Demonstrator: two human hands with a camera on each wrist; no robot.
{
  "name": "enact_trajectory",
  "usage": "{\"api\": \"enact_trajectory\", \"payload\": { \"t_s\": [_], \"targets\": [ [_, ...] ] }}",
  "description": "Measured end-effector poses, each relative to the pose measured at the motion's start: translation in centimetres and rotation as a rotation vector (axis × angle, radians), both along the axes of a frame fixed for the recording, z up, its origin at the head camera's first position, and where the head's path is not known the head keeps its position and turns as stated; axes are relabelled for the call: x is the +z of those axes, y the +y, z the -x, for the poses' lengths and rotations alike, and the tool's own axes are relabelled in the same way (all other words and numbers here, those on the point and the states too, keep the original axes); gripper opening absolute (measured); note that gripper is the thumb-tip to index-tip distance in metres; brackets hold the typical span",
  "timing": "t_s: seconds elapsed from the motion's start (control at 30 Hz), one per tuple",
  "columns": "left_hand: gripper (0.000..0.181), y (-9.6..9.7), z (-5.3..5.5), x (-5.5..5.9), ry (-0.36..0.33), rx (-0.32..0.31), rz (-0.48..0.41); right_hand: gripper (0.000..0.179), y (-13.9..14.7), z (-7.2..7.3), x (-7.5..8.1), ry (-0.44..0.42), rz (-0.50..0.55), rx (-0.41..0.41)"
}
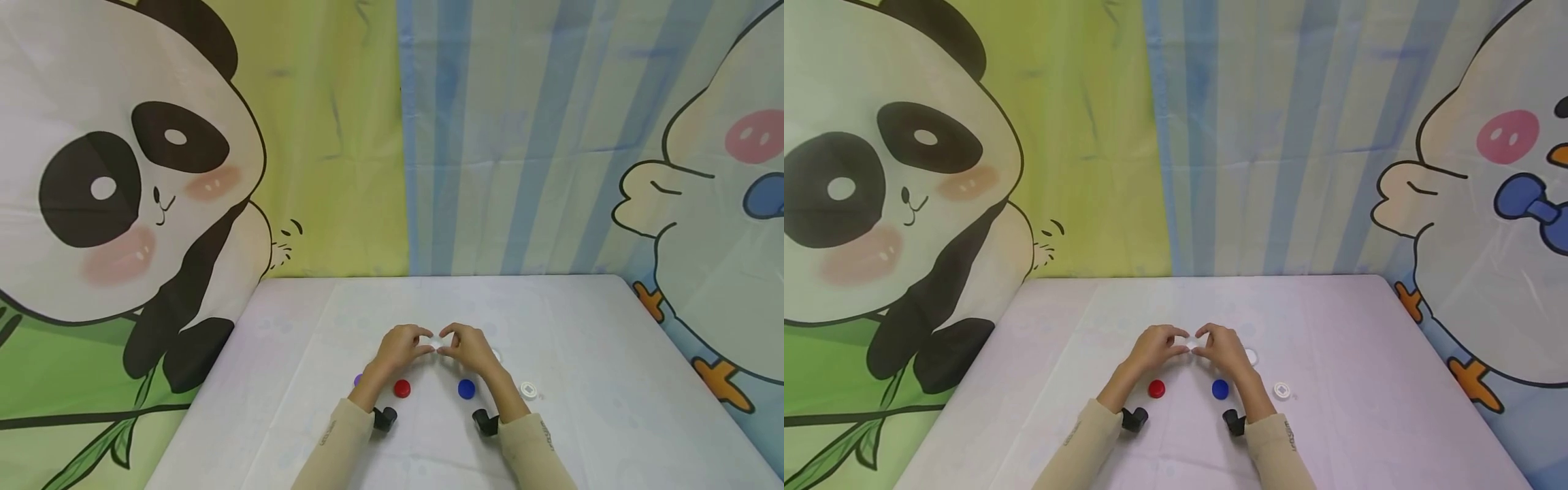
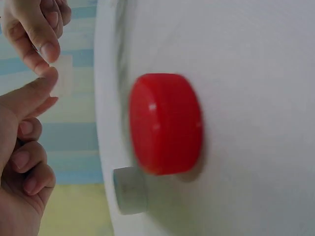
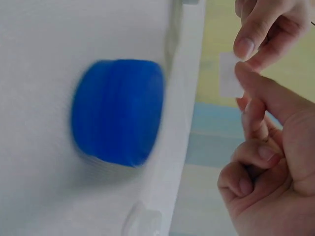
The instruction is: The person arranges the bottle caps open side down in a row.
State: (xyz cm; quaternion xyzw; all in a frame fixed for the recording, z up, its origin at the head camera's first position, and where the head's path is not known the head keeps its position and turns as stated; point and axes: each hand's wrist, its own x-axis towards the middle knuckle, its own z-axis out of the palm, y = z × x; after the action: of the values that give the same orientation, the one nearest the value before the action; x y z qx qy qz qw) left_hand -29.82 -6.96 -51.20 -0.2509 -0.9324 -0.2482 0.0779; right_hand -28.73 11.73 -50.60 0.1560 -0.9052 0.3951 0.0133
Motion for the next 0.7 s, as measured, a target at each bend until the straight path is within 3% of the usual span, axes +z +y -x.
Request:
{"api": "enact_trajectory", "payload": {
  "t_s": [0.17, 0.4, 0.5, 0.7],
  "targets": [
    [0.029, -0.8, -0.8, 1.6, 0.073, -0.047, -0.125, 0.028, 0.4, -0.6, 1.6, 0.095, 0.054, 0.033],
    [0.026, -1.4, -2.4, 3.6, 0.231, -0.145, -0.337, 0.027, 0.6, -2.4, 3.8, 0.2, 0.216, 0.051],
    [0.026, -1.5, -3.2, 4.6, 0.269, -0.187, -0.402, 0.028, 0.4, -3.5, 5.0, 0.245, 0.247, 0.05],
    [0.026, -1.7, -5.0, 6.3, 0.342, -0.244, -0.468, 0.028, -0.3, -6.8, 8.7, 0.395, 0.283, 0.092]
  ]
}}
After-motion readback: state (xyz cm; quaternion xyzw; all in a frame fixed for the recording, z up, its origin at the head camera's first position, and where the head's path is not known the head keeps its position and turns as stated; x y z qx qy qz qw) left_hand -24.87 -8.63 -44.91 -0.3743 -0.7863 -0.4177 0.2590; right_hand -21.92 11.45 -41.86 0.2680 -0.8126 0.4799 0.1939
